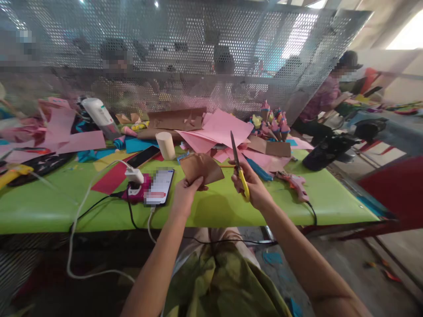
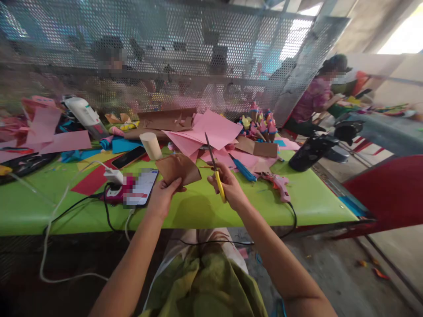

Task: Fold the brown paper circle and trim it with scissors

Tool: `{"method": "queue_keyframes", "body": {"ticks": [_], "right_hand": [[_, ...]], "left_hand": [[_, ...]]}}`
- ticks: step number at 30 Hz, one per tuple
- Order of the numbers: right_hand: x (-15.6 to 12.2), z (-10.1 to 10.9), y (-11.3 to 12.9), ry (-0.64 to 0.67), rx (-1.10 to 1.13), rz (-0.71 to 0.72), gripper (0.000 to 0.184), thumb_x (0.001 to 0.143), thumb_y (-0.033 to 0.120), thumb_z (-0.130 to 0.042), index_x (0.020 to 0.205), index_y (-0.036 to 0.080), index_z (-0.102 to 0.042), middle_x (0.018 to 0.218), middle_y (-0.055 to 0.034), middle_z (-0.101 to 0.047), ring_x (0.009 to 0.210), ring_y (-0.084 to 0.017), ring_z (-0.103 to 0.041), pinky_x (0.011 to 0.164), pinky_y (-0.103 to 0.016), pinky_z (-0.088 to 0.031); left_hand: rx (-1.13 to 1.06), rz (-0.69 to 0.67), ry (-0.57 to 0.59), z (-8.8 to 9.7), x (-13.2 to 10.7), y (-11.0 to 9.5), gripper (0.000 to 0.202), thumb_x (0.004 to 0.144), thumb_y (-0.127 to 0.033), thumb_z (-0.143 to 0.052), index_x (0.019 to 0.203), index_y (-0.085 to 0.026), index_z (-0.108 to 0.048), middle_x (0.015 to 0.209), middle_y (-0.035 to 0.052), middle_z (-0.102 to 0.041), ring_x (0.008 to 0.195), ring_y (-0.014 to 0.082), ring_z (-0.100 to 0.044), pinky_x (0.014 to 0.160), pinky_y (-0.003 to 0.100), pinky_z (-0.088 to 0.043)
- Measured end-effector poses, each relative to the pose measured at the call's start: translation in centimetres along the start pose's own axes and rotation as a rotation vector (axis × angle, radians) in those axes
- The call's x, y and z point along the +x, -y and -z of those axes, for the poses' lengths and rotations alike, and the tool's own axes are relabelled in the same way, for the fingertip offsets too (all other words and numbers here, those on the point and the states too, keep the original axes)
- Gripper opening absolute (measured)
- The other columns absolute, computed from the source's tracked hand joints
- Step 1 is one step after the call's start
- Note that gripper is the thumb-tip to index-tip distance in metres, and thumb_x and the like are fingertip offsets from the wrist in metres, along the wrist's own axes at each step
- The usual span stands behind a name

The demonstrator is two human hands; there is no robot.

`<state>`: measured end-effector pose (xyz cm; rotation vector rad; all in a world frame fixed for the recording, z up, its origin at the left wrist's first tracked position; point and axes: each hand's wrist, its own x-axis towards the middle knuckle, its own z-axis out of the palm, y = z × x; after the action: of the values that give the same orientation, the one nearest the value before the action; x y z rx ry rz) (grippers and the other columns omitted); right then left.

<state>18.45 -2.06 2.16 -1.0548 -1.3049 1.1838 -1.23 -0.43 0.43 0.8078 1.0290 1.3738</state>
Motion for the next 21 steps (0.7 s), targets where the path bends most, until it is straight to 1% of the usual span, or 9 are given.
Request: {"method": "queue_keyframes", "body": {"ticks": [2, 4, 7, 9, 14, 17, 21], "right_hand": [[-0.6, 0.6, -0.1, 0.026, -0.033, 0.009, 0.055, 0.079, 0.055, -0.073, 0.125, 0.033, -0.052, 0.078, 0.0054, -0.040, 0.062, -0.011, -0.041, 0.056, -0.024, -0.043], [-1.2, 1.1, -0.2, 0.066, -0.059, 0.029, 0.055, 0.080, 0.063, -0.071, 0.122, 0.032, -0.051, 0.081, 0.0042, -0.039, 0.069, -0.013, -0.043, 0.067, -0.028, -0.048], [-2.0, 1.6, -0.3, 0.174, -0.097, 0.066, 0.062, 0.078, 0.076, -0.065, 0.117, 0.029, -0.050, 0.083, 0.0034, -0.038, 0.074, -0.015, -0.042, 0.074, -0.031, -0.048], [-2.4, 1.7, -0.2, 0.224, -0.144, 0.064, 0.065, 0.079, 0.078, -0.063, 0.118, 0.027, -0.050, 0.084, 0.0030, -0.039, 0.075, -0.015, -0.043, 0.075, -0.031, -0.046], [-2.9, 1.5, -0.2, 0.194, -0.267, 0.033, 0.062, 0.082, 0.072, -0.064, 0.118, 0.023, -0.050, 0.080, 0.0040, -0.040, 0.070, -0.015, -0.042, 0.066, -0.028, -0.038], [-3.1, 1.3, -0.1, 0.229, -0.279, 0.023, 0.063, 0.082, 0.073, -0.063, 0.117, 0.021, -0.050, 0.081, 0.0031, -0.043, 0.070, -0.015, -0.043, 0.066, -0.029, -0.038], [-3.3, 1.1, 0.0, 0.267, -0.294, 0.039, 0.062, 0.084, 0.073, -0.060, 0.116, 0.021, -0.051, 0.083, 0.0019, -0.047, 0.072, -0.015, -0.045, 0.068, -0.029, -0.040]], "left_hand": [[-0.030, -0.020, -0.025, 0.2, 0.1, -0.4, 0.038, 0.049, -0.035, -0.092, 0.074, -0.013, -0.075, 0.070, 0.0044, -0.076, 0.052, 0.0148, -0.067, 0.055, 0.025, -0.055], [-0.062, -0.034, -0.036, 0.2, 0.1, -0.8, 0.040, 0.047, -0.035, -0.093, 0.074, -0.013, -0.074, 0.070, 0.0035, -0.075, 0.053, 0.0140, -0.066, 0.056, 0.025, -0.055], [-0.103, -0.044, -0.045, -0.2, -0.2, -1.3, 0.042, 0.044, -0.035, -0.095, 0.072, -0.012, -0.073, 0.071, 0.0035, -0.075, 0.055, 0.0140, -0.066, 0.058, 0.027, -0.058], [-0.122, -0.052, -0.051, -0.5, -0.4, -1.6, 0.044, 0.043, -0.036, -0.095, 0.073, -0.013, -0.073, 0.073, 0.0039, -0.075, 0.059, 0.0147, -0.067, 0.058, 0.028, -0.058], [-0.155, -0.067, -0.049, -1.1, -1.1, -2.2, 0.045, 0.043, -0.037, -0.096, 0.074, -0.014, -0.074, 0.076, 0.0035, -0.076, 0.063, 0.0144, -0.068, 0.057, 0.025, -0.057], [-0.164, -0.063, -0.058, -1.4, -1.3, -2.4, 0.045, 0.041, -0.037, -0.096, 0.072, -0.014, -0.072, 0.075, 0.0032, -0.076, 0.061, 0.0142, -0.068, 0.057, 0.025, -0.057], [-0.147, -0.057, -0.070, -1.7, -1.3, -2.3, 0.048, 0.041, -0.037, -0.097, 0.075, -0.014, -0.071, 0.071, 0.0024, -0.075, 0.059, 0.0152, -0.069, 0.057, 0.026, -0.057]]}}
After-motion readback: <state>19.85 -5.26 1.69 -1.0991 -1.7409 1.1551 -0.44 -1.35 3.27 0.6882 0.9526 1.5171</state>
